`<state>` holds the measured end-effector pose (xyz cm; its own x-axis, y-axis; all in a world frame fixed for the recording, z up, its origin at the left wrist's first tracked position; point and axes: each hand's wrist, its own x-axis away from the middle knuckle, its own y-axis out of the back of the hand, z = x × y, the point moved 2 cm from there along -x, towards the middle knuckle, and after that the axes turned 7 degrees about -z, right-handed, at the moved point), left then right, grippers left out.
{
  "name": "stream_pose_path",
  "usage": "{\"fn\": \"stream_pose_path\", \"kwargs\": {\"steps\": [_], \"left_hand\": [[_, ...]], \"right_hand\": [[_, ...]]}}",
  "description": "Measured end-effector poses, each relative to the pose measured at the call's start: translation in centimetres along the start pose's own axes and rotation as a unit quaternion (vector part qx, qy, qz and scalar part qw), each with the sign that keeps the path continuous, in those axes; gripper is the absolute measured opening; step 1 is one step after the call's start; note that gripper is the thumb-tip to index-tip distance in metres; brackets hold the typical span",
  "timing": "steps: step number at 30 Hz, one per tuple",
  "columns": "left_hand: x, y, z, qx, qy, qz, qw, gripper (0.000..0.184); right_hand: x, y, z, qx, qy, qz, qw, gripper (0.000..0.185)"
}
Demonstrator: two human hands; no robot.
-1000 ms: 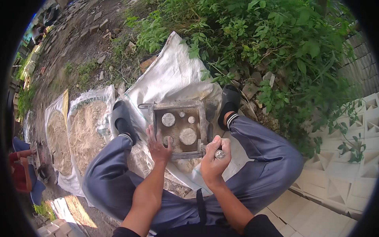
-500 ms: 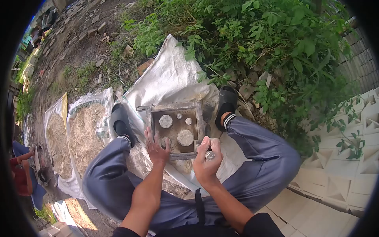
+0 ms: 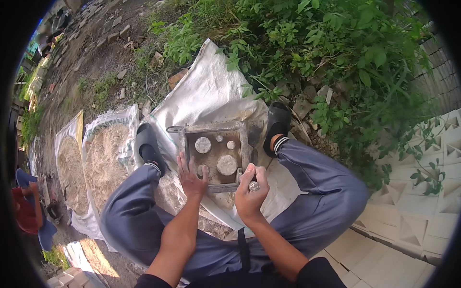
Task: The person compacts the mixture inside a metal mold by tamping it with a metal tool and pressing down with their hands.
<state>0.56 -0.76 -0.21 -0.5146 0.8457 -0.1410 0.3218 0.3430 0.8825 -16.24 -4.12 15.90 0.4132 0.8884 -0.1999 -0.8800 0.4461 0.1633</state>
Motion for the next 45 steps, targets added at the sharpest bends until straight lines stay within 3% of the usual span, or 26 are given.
{"fn": "stream_pose_path", "kwargs": {"steps": [4, 8, 11, 12, 14, 18, 22, 24, 27, 32, 38, 42, 45], "left_hand": [[0.0, -0.3, 0.3, 0.016, -0.009, -0.012, 1.000, 0.061], [-0.2, 0.0, -0.3, 0.008, -0.012, -0.019, 1.000, 0.061], [0.1, 0.0, 0.0, 0.004, -0.011, -0.018, 1.000, 0.060], [0.0, -0.1, -0.1, 0.009, -0.010, -0.021, 1.000, 0.060], [0.1, 0.0, 0.1, 0.004, -0.012, -0.019, 1.000, 0.060], [0.0, 0.0, 0.1, 0.001, -0.006, -0.017, 1.000, 0.060], [-0.1, -0.1, 0.2, 0.006, 0.001, -0.004, 1.000, 0.060], [0.0, 0.2, 0.2, 0.017, 0.000, -0.009, 1.000, 0.060], [-0.4, 0.0, -0.3, 0.009, 0.000, -0.015, 1.000, 0.059], [0.1, 0.0, 0.1, 0.007, -0.004, -0.014, 1.000, 0.061], [0.0, -0.2, 0.3, 0.010, -0.001, -0.001, 1.000, 0.063], [-0.1, 0.0, -0.1, 0.006, -0.002, -0.001, 1.000, 0.063], [-0.1, 0.0, 0.1, -0.005, 0.006, 0.004, 1.000, 0.061]], "right_hand": [[-0.4, 0.0, 3.0, 0.036, -0.044, 0.033, 0.998, 0.027], [-0.1, 0.2, 0.6, -0.014, -0.028, -0.033, 0.999, 0.029], [-1.9, 0.7, 1.1, -0.021, -0.113, 0.095, 0.989, 0.034], [-2.5, 1.3, 1.0, -0.020, -0.108, 0.096, 0.989, 0.034], [-2.9, 1.4, 0.4, -0.074, -0.139, 0.294, 0.943, 0.037], [-1.7, 1.1, -1.0, -0.023, -0.118, 0.245, 0.962, 0.039], [-1.0, 0.9, 3.3, 0.006, -0.058, 0.255, 0.965, 0.043], [-0.7, 0.9, 1.2, -0.018, -0.086, 0.259, 0.962, 0.043], [-1.1, 1.1, 0.9, -0.026, -0.164, 0.172, 0.971, 0.043], [-0.1, 1.2, 1.0, -0.044, -0.126, 0.148, 0.980, 0.042], [-0.2, 0.2, 3.8, 0.005, -0.107, 0.211, 0.972, 0.040], [0.7, -0.9, 0.8, 0.006, -0.089, 0.172, 0.981, 0.041], [0.2, 0.2, 2.5, 0.004, -0.137, 0.167, 0.976, 0.036]]}}
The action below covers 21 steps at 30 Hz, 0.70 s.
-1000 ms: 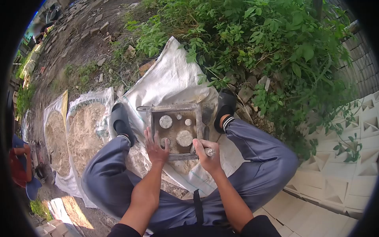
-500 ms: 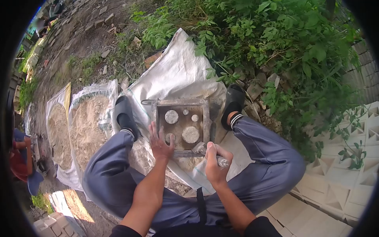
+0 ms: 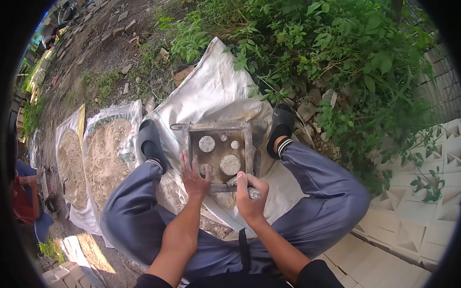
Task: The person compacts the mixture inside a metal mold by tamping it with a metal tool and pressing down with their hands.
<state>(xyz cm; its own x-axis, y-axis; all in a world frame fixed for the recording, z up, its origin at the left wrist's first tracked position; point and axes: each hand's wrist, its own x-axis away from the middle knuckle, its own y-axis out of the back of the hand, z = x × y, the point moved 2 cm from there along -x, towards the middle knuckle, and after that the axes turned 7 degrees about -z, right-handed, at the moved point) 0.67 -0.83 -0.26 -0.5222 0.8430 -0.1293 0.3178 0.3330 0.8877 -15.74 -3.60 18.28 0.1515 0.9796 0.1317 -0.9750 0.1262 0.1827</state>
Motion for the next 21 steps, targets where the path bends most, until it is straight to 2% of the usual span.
{"fn": "stream_pose_path", "kwargs": {"steps": [1, 5, 11, 16, 19, 21], "left_hand": [[-0.1, -0.1, 0.0, -0.002, 0.003, 0.001, 1.000, 0.061], [0.3, 0.0, 0.2, 0.010, -0.012, -0.013, 1.000, 0.061], [0.2, 0.0, 0.1, 0.002, 0.000, -0.003, 1.000, 0.061], [0.1, 0.1, 0.0, 0.012, -0.008, -0.007, 1.000, 0.060], [0.0, -0.1, 0.1, 0.007, -0.005, -0.004, 1.000, 0.060], [0.0, -0.4, 0.4, 0.007, -0.003, -0.006, 1.000, 0.060]], "right_hand": [[0.2, 0.2, 0.6, -0.014, -0.034, -0.003, 0.999, 0.036], [0.0, 0.2, -3.5, -0.010, 0.001, -0.032, 0.999, 0.041], [-0.5, -0.1, 0.9, 0.032, 0.002, -0.002, 0.999, 0.040], [-0.7, 0.2, -0.8, 0.058, 0.024, -0.039, 0.997, 0.034], [-0.4, 0.1, 0.6, 0.075, -0.003, -0.012, 0.997, 0.031], [1.4, 0.1, 1.0, 0.069, 0.058, -0.022, 0.996, 0.030]]}}
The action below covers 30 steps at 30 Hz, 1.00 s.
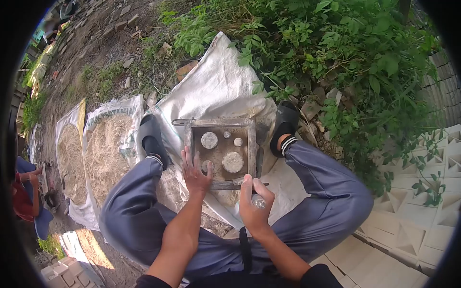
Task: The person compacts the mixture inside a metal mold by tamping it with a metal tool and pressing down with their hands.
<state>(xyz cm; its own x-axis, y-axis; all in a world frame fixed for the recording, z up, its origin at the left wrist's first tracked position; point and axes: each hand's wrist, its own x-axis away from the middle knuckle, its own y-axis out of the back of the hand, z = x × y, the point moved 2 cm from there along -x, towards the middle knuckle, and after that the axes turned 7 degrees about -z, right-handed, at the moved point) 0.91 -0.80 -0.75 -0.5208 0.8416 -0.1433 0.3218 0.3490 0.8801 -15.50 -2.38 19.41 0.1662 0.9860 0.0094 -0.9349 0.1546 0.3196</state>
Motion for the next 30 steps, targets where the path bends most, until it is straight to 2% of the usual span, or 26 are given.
{"fn": "stream_pose_path", "kwargs": {"steps": [1, 4, 8, 10, 12, 13, 14, 16, 17, 19, 20, 21, 22, 24, 26, 30], "left_hand": [[0.2, 0.0, 0.0, 0.005, -0.002, -0.003, 1.000, 0.060], [0.1, 0.2, -0.4, -0.020, 0.005, 0.006, 1.000, 0.060], [0.4, 0.0, 0.2, -0.011, 0.002, -0.001, 1.000, 0.060], [0.2, 0.3, -0.4, -0.001, 0.006, 0.006, 1.000, 0.060], [0.2, 0.3, -0.6, -0.002, -0.003, -0.006, 1.000, 0.058], [0.1, 0.3, -0.3, -0.007, -0.006, -0.016, 1.000, 0.057], [0.3, 0.0, 0.3, -0.011, -0.003, -0.017, 1.000, 0.057], [0.1, -0.6, 1.2, 0.093, -0.010, -0.098, 0.991, 0.053], [-0.1, -0.9, 1.6, 0.091, -0.006, -0.103, 0.991, 0.053], [-0.7, -0.9, 2.6, 0.241, 0.150, -0.144, 0.948, 0.051], [-1.0, -0.5, 3.2, 0.243, 0.152, -0.147, 0.947, 0.051], [-1.6, -0.4, 4.4, 0.237, 0.228, -0.009, 0.944, 0.054], [-1.8, -0.5, 5.2, 0.224, 0.300, 0.128, 0.918, 0.056], [-1.8, -1.3, 5.7, 0.216, 0.317, 0.110, 0.917, 0.061], [-1.7, -0.9, 5.2, 0.281, 0.295, 0.055, 0.912, 0.064], [-1.5, -1.3, 5.9, 0.300, 0.305, 0.047, 0.902, 0.064]], "right_hand": [[0.6, -0.6, -1.8, -0.019, 0.012, -0.033, 0.999, 0.028], [-0.5, -1.2, -1.9, 0.008, 0.014, -0.014, 1.000, 0.031], [-0.7, 0.0, 0.9, -0.030, -0.090, -0.055, 0.994, 0.035], [-0.8, -0.5, -1.6, -0.042, -0.082, -0.067, 0.993, 0.035], [-1.3, -1.2, -3.1, -0.012, -0.044, -0.031, 0.999, 0.038], [-2.0, -0.9, -2.4, 0.002, -0.011, 0.044, 0.999, 0.037], [-2.3, -0.7, -2.5, 0.001, -0.012, 0.049, 0.999, 0.037], [-3.1, -0.9, -3.4, -0.099, 0.000, 0.157, 0.983, 0.037], [-3.2, -1.2, -4.8, -0.130, 0.004, 0.161, 0.978, 0.039], [-3.8, -2.0, -6.2, -0.129, -0.025, 0.156, 0.979, 0.041], [-4.0, -2.1, -6.6, -0.127, -0.054, 0.144, 0.980, 0.043], [-4.0, -2.6, -6.0, -0.119, -0.063, 0.107, 0.985, 0.047], [-3.8, -2.6, -5.2, -0.120, -0.059, 0.112, 0.985, 0.047], [-2.7, -2.4, -3.6, -0.095, -0.053, 0.113, 0.988, 0.047], [-1.9, -2.2, -2.5, -0.082, -0.044, 0.119, 0.988, 0.047], [-0.3, -4.0, -3.9, -0.095, 0.015, 0.171, 0.981, 0.044]]}}
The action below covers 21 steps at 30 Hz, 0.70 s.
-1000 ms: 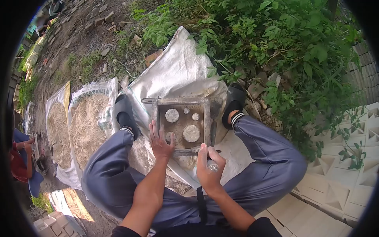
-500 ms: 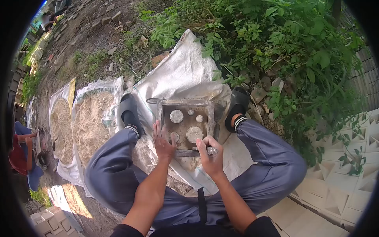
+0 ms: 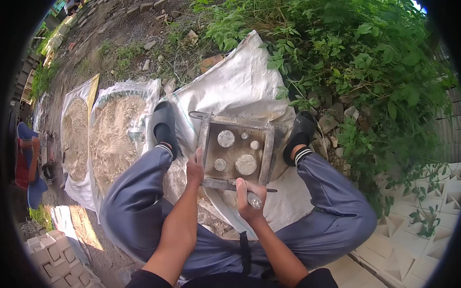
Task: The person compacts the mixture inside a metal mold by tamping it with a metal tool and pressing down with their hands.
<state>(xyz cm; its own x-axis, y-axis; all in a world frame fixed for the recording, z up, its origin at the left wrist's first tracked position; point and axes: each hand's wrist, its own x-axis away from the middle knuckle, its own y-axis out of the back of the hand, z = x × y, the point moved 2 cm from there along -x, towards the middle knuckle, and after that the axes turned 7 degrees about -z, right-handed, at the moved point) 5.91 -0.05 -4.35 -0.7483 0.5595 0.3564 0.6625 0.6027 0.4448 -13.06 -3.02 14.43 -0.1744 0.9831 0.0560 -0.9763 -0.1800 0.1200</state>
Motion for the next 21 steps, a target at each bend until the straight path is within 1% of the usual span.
{"fn": "stream_pose_path", "kwargs": {"steps": [2, 4, 6, 7, 8, 10, 11, 12, 14, 15, 16, 17, 18, 19, 21], "left_hand": [[-0.1, -0.4, 0.1, 0.003, 0.005, 0.010, 1.000, 0.063], [-0.2, -0.6, 0.1, 0.007, 0.003, 0.001, 1.000, 0.062], [-0.1, -0.3, 0.2, 0.005, 0.007, -0.012, 1.000, 0.062], [-0.1, -0.1, -0.1, 0.014, 0.010, 0.002, 1.000, 0.062], [0.1, 0.0, -0.3, 0.024, 0.013, 0.019, 0.999, 0.062], [0.0, -0.4, -0.6, 0.023, 0.010, 0.021, 0.999, 0.063], [-0.2, -0.6, -0.4, 0.032, 0.008, 0.018, 0.999, 0.064], [-0.1, -0.5, 0.1, 0.035, 0.010, 0.016, 0.999, 0.064], [-0.2, -0.6, 0.1, 0.031, 0.012, 0.013, 0.999, 0.064], [-0.2, -0.4, 0.3, 0.029, 0.016, 0.011, 0.999, 0.064], [-0.2, 0.1, 0.2, 0.027, 0.019, 0.008, 0.999, 0.064], [0.0, 0.3, 0.1, 0.024, 0.027, 0.013, 0.999, 0.064], [0.2, 0.1, -0.2, 0.023, 0.031, 0.021, 0.999, 0.064], [-0.2, -0.2, 0.2, 0.013, 0.039, 0.026, 0.999, 0.064], [0.0, -0.3, 0.2, 0.017, 0.039, 0.029, 0.999, 0.064]], "right_hand": [[-0.9, -1.2, -0.9, 0.038, -0.025, -0.008, 0.999, 0.043], [-0.8, -1.5, 1.0, 0.032, -0.032, -0.017, 0.999, 0.043], [0.2, -1.5, 2.3, -0.026, -0.022, -0.001, 0.999, 0.042], [0.8, -1.7, 1.0, -0.038, 0.022, -0.006, 0.999, 0.041], [1.0, -2.1, -0.4, -0.038, 0.018, -0.006, 0.999, 0.041], [0.0, -3.3, -0.9, -0.036, -0.015, -0.005, 0.999, 0.042], [-0.4, -3.3, -0.7, 0.028, -0.042, 0.019, 0.999, 0.042], [-0.3, -3.5, 0.5, 0.026, -0.043, 0.017, 0.999, 0.042], [-0.2, -4.4, 2.2, 0.038, -0.004, 0.005, 0.999, 0.035], [0.3, -4.9, 2.7, 0.006, 0.011, -0.003, 1.000, 0.033], [0.6, -5.4, 1.4, 0.005, 0.008, -0.001, 1.000, 0.033], [1.0, -5.8, -0.8, 0.031, 0.031, 0.013, 0.999, 0.031], [0.8, -6.4, -0.6, 0.059, 0.056, 0.024, 0.996, 0.030], [0.6, -7.0, -0.3, 0.052, 0.039, 0.024, 0.998, 0.034], [0.6, -6.3, 1.2, 0.063, 0.062, 0.027, 0.996, 0.035]]}}
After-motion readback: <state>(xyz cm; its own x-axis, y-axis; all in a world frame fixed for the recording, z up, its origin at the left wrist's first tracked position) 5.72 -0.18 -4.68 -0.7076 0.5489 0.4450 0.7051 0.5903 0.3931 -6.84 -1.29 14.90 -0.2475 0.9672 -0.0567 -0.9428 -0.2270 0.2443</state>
